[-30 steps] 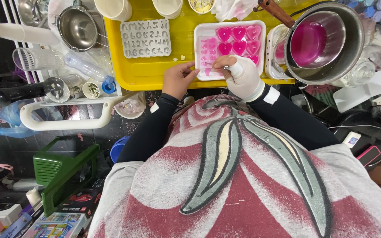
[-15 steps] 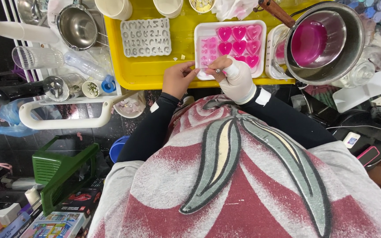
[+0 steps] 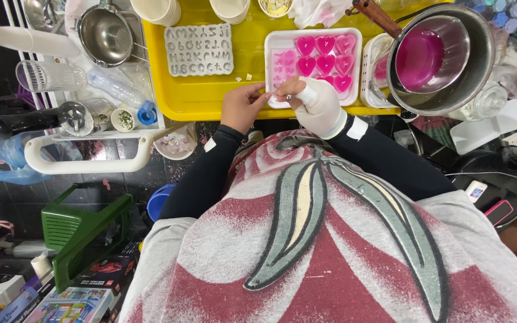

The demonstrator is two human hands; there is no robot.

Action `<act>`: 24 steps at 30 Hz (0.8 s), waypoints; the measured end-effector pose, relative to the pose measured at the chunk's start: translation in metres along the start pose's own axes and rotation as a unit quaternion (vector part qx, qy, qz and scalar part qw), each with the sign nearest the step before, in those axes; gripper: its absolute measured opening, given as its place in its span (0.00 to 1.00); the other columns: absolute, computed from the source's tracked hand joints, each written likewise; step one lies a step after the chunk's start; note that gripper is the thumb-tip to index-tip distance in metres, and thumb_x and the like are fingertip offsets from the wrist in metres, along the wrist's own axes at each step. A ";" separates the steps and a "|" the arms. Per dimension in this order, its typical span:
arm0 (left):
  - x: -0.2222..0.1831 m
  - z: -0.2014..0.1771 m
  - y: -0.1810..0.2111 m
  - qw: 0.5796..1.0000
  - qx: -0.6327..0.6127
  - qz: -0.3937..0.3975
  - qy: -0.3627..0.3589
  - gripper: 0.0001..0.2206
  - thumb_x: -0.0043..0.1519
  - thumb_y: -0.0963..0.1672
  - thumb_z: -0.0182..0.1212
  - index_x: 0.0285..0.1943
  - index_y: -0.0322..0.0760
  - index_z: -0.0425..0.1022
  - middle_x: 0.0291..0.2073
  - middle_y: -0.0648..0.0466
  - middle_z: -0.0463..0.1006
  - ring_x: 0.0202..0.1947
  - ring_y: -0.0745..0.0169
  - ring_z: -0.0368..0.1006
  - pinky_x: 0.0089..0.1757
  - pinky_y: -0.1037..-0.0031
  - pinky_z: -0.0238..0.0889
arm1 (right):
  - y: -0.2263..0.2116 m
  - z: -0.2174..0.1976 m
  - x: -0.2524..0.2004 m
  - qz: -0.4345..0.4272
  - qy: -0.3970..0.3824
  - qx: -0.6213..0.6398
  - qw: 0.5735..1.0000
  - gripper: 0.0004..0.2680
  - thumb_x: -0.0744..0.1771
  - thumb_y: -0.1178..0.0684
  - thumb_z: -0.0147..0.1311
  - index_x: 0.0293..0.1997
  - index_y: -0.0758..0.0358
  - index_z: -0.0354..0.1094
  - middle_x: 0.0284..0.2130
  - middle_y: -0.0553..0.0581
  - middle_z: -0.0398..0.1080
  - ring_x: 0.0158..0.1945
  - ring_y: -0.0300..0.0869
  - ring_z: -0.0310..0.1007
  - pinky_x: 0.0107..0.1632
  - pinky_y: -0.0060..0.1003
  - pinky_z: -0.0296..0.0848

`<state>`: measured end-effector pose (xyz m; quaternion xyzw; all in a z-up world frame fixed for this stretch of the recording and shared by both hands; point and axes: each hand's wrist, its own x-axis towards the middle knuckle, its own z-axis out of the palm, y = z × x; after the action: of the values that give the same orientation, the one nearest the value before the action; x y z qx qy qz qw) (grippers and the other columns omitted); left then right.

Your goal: The recorder is preparing scented wax melts by stirring colored wax and placing wicks or decorations into heart-shaped molds.

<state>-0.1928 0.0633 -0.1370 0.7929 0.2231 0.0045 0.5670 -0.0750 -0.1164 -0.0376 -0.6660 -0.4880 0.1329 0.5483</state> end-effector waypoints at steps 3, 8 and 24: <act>-0.001 0.000 0.002 1.000 -0.009 -0.002 0.000 0.15 0.61 0.44 0.69 0.55 0.31 0.80 0.31 0.48 0.85 0.30 0.70 0.80 0.35 0.77 0.72 | -0.005 -0.007 -0.001 -0.006 -0.039 -0.034 0.999 0.12 0.64 0.74 0.51 0.47 0.66 0.68 0.41 0.61 0.75 0.45 0.50 0.79 0.49 0.40 0.77; -0.002 -0.004 0.013 1.000 -0.010 -0.009 -0.010 0.15 0.62 0.44 0.69 0.55 0.31 0.80 0.31 0.49 0.85 0.29 0.69 0.80 0.35 0.78 0.72 | -0.005 -0.011 -0.011 -0.029 -0.020 -0.012 0.999 0.14 0.63 0.75 0.49 0.49 0.66 0.66 0.43 0.63 0.75 0.48 0.51 0.79 0.51 0.40 0.78; -0.006 -0.031 0.107 0.974 0.088 0.158 0.138 0.06 0.67 0.42 0.67 0.44 0.31 0.82 0.28 0.48 0.78 0.26 0.59 0.73 0.33 0.70 0.66 | -0.032 -0.105 -0.081 -0.099 0.361 0.129 0.918 0.06 0.71 0.58 0.56 0.51 0.64 0.63 0.40 0.65 0.75 0.38 0.46 0.81 0.36 0.40 0.82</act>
<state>-0.1693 0.0611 -0.0285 0.8565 0.1705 0.1834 0.4514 -0.0557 -0.2461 -0.0012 -0.5404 -0.2992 -0.1097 0.7787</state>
